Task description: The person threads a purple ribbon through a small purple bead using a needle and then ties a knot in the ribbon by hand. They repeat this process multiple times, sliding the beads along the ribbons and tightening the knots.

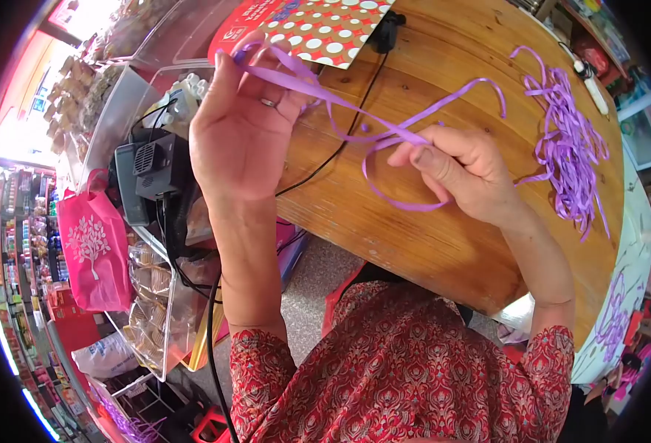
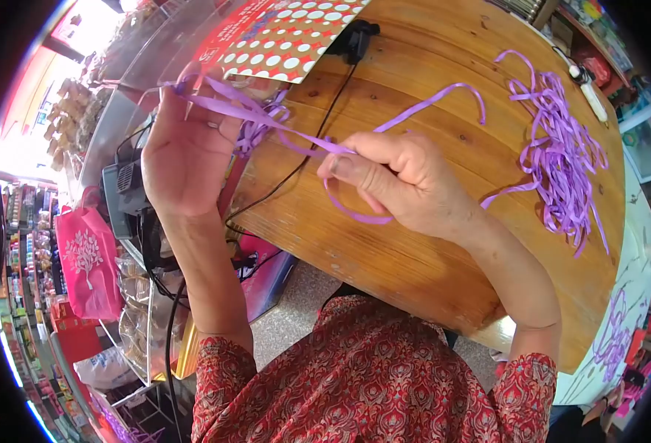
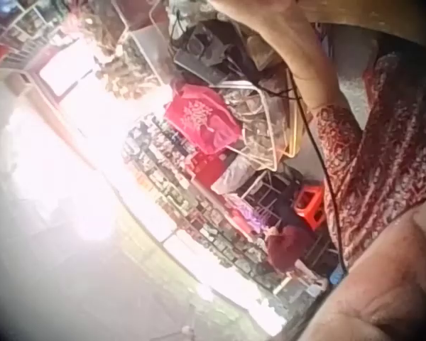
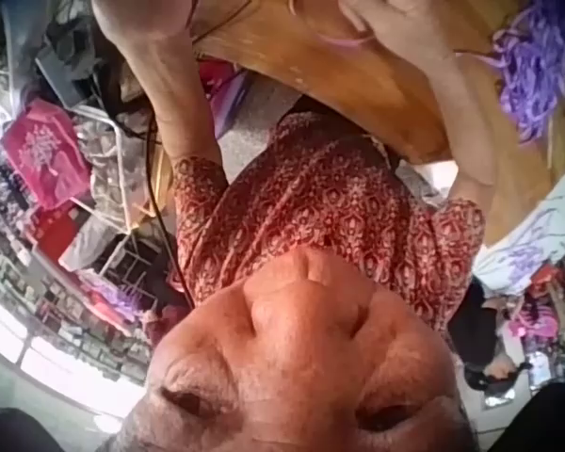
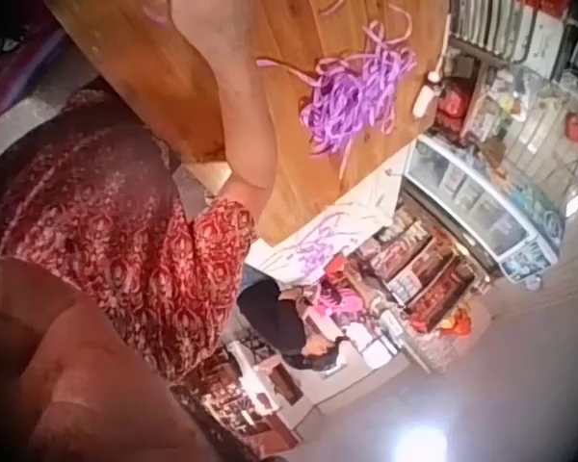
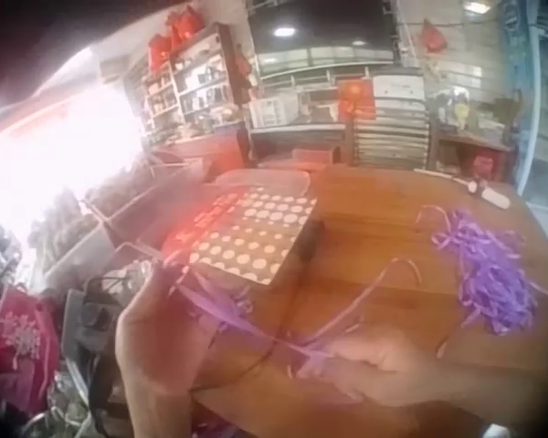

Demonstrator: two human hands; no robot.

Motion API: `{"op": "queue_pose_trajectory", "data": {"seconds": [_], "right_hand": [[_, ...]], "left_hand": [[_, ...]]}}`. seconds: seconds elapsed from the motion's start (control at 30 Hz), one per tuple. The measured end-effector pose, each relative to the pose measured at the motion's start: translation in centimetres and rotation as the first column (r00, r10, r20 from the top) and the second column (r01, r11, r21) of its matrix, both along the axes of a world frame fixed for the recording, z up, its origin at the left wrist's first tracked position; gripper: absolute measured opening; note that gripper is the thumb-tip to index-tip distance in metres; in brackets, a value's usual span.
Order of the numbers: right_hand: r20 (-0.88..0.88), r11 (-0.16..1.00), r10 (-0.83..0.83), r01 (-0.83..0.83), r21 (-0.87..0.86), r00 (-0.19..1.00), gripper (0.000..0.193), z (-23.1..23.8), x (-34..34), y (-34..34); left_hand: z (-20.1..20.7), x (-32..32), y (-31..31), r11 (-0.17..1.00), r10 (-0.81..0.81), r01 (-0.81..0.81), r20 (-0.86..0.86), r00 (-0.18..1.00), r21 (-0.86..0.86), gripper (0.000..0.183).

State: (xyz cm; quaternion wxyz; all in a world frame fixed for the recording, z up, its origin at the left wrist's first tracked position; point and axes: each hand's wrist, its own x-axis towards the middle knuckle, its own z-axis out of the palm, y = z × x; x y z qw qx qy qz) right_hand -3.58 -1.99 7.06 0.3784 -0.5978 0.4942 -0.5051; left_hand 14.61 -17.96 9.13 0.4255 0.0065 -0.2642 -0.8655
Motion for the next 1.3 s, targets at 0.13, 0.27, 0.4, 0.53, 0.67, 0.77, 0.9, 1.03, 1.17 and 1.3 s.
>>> {"op": "queue_pose_trajectory", "data": {"seconds": [0.13, 0.27, 0.4, 0.53, 0.67, 0.77, 0.9, 1.03, 1.17, 1.3], "right_hand": [[-0.040, 0.997, -0.074, 0.074, -0.002, 0.996, 0.029, 0.0, -1.2, 1.1], [-0.013, 0.972, -0.198, 0.198, 0.125, 0.980, 0.029, 0.3, -2.5, 2.4], [-0.060, 0.953, -0.300, 0.302, 0.032, 0.952, 0.032, 0.6, -5.7, 3.7], [-0.057, 0.920, -0.386, 0.380, -0.093, 0.921, 0.031, 0.6, -7.8, 5.4], [0.046, 0.887, -0.414, 0.414, -0.206, 0.909, 0.029, 1.4, -9.0, 6.9], [0.100, 0.882, -0.434, 0.445, -0.153, 0.895, 0.024, 1.1, -10.5, 7.5], [-0.427, 0.815, -0.575, 0.535, -0.223, 0.698, 0.018, 0.0, -10.4, 5.3], [-0.623, 0.869, -0.485, 0.256, -0.424, 0.614, 0.014, -3.8, -11.3, -0.2], [-0.715, 0.862, -0.465, 0.081, -0.501, 0.522, 0.014, -7.7, -12.5, -4.6], [-0.726, 0.904, -0.391, 0.087, -0.419, 0.566, 0.016, -8.4, -13.5, -6.5]], "left_hand": [[-0.8, -0.7, -0.2, 0.995, -0.066, 0.069, -0.045, 0.997, 0.075, 0.032], [-0.3, 0.3, -1.5, 0.999, -0.043, 0.043, -0.053, 0.998, -0.012, 0.030], [0.4, 1.1, -1.8, 0.997, 0.072, -0.073, -0.037, 0.997, -0.019, 0.029], [0.0, 0.7, -1.9, 0.955, 0.276, -0.265, 0.072, 0.958, -0.136, 0.028], [0.4, -0.1, -1.2, 0.786, 0.555, -0.487, 0.088, 0.827, -0.382, 0.025], [0.7, 0.4, -1.7, 0.801, 0.517, -0.468, 0.038, 0.855, -0.374, 0.025], [1.9, 0.9, -1.0, 0.878, 0.401, -0.386, -0.007, 0.916, -0.281, 0.025], [3.7, -0.9, 1.8, 0.913, 0.223, -0.224, -0.042, 0.974, -0.341, 0.028], [3.3, -1.9, 1.7, 0.929, 0.116, -0.127, -0.053, 0.992, -0.348, 0.032], [1.8, -1.7, 1.6, 0.889, 0.023, -0.048, -0.060, 0.998, -0.456, 0.026]]}}
